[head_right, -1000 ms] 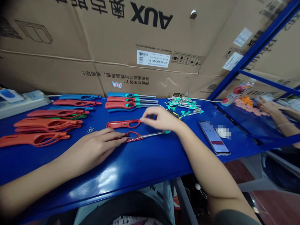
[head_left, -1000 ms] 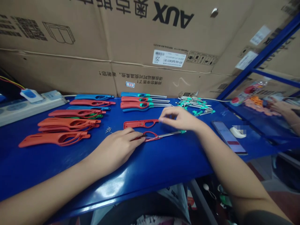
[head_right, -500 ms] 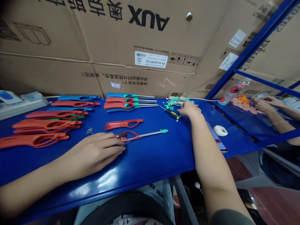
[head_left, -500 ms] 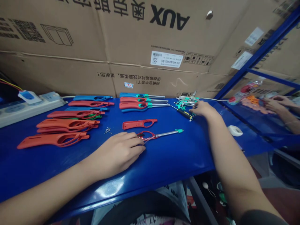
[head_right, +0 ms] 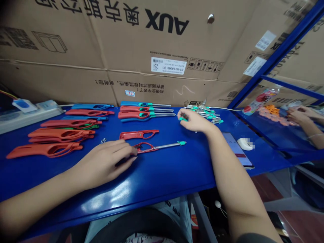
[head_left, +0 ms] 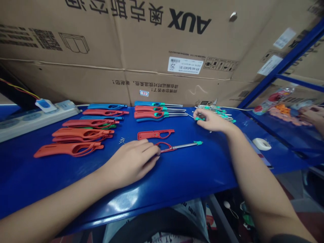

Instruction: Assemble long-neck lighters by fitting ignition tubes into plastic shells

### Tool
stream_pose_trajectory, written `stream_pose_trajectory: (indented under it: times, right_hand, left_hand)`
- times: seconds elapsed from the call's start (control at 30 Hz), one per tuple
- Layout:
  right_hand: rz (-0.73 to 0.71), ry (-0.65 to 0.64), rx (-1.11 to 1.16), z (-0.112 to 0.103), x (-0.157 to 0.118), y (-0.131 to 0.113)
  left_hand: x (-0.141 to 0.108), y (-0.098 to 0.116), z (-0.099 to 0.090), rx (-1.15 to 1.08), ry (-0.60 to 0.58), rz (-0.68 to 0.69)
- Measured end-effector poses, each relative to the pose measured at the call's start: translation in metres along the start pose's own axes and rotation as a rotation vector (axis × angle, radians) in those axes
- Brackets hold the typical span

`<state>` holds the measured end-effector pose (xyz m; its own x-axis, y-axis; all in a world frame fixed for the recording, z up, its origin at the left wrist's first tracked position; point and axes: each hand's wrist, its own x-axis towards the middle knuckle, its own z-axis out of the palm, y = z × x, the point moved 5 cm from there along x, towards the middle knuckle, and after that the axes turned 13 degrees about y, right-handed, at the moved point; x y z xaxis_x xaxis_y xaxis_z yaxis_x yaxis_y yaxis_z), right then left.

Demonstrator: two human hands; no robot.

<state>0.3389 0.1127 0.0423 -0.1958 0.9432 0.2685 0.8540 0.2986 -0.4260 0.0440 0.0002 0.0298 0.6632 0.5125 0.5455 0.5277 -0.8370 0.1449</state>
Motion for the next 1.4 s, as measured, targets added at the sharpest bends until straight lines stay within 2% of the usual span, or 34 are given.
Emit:
stream_pose_trajectory:
  times: [0.03, 0.1, 0.17, 0.27, 0.4, 0.53, 0.77, 0.87, 1.03, 1.13, 1.23, 1.4]
  right_hand:
    - [-0.063, -0.065, 0.085, 0.008, -0.003, -0.011]
    - [-0.100, -0.186, 0.184, 0.023, -0.009, -0.027]
    - [-0.057, -0.294, 0.222, 0.036, -0.013, -0.036]
    - [-0.006, -0.352, 0.217, 0.042, -0.017, -0.042]
    - [-0.034, -0.317, 0.145, 0.036, -0.017, -0.039]
    - [-0.081, -0.209, 0.017, 0.030, -0.012, -0.033]
    - [-0.252, -0.187, -0.026, 0.040, -0.009, -0.041]
    - [-0.224, -0.172, -0.079, 0.039, -0.008, -0.038]
    - [-0.131, -0.079, -0.160, 0.026, -0.008, -0.033]
    - [-0.120, -0.159, -0.183, 0.026, -0.010, -0.031]
    - [-0.146, -0.210, -0.133, 0.029, -0.012, -0.035]
    - [-0.271, -0.176, 0.118, 0.030, -0.019, -0.063]
  left_hand:
    - [0.000, -0.003, 0.000, 0.007, 0.015, -0.038]
    - [0.000, -0.010, 0.001, 0.010, 0.024, -0.106]
    - [0.000, -0.015, 0.004, -0.005, 0.012, -0.153]
    - [-0.001, -0.017, 0.007, -0.033, -0.001, -0.187]
    - [0.000, -0.017, 0.008, -0.046, -0.007, -0.183]
    - [-0.001, -0.017, 0.008, -0.051, -0.022, -0.173]
    - [-0.001, -0.018, 0.010, -0.069, -0.035, -0.177]
    - [0.000, -0.018, 0.010, -0.076, -0.039, -0.184]
    - [-0.001, -0.019, 0.009, -0.085, -0.041, -0.208]
    - [-0.002, -0.019, 0.010, -0.100, -0.041, -0.211]
    - [-0.002, -0.018, 0.010, -0.112, -0.025, -0.192]
    - [-0.001, -0.016, 0.007, -0.116, -0.001, -0.193]
